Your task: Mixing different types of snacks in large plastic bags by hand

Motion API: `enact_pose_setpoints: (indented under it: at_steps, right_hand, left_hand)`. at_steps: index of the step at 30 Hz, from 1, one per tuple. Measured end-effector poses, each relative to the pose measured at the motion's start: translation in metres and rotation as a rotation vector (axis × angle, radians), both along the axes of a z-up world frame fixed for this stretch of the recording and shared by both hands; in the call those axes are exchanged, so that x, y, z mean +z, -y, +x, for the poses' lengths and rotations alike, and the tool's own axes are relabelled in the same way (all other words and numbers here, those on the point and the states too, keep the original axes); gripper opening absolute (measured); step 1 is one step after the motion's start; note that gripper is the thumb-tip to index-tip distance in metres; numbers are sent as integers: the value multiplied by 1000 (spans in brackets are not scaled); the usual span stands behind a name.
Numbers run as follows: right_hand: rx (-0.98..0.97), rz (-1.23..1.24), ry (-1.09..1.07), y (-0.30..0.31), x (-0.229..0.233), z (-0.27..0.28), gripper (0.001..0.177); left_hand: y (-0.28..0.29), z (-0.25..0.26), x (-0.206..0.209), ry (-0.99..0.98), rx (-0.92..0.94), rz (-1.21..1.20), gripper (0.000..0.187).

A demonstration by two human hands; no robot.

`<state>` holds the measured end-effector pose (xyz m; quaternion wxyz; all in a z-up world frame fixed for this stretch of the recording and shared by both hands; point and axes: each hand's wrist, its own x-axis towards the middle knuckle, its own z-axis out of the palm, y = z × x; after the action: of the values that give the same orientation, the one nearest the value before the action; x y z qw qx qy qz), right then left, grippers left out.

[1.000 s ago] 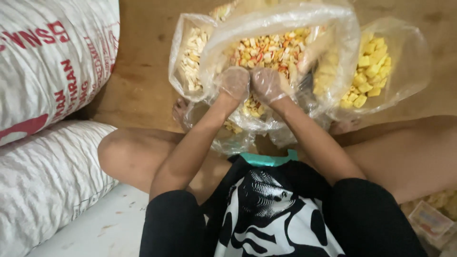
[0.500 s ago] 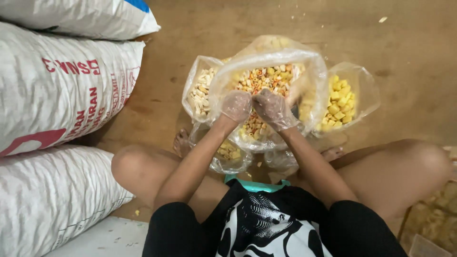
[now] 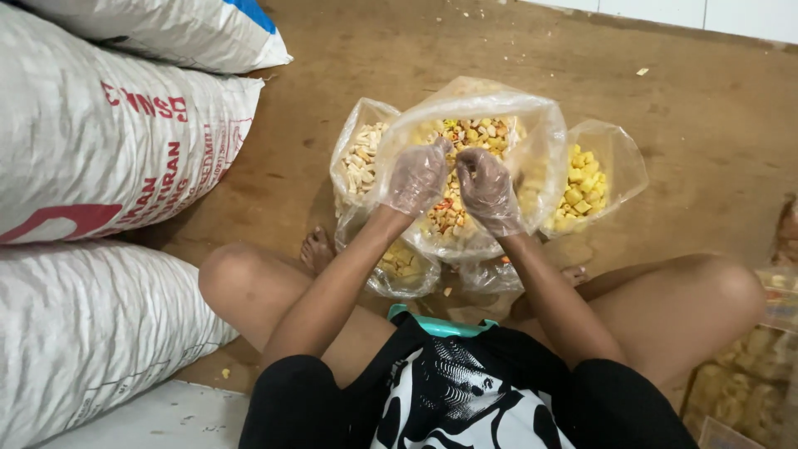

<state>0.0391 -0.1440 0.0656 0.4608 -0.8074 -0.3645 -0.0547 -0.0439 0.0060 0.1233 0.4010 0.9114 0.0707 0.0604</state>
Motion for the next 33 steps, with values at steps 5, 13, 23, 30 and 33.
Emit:
enact_pose_setpoints:
  at_steps: [5, 13, 23, 30, 33]
  right_hand:
    - [40, -13, -40, -10, 20, -23, 10]
    - [129, 8, -75, -32, -4, -56, 11]
    - [326, -217, -290, -59, 29, -118, 15]
    - [439, -439, -263, -69, -6, -121, 13]
    - [481, -590, -196, -66, -24, -118, 12]
  left_hand:
    - [-8, -23, 7, -45, 14, 153, 17]
    - [-22, -65, 21, -108, 76, 352, 17]
    - [-44, -116, 24, -252, 120, 594, 19]
    - [-46, -121, -61, -452, 222, 535, 20]
    - [-40, -125, -79, -507, 256, 431, 20]
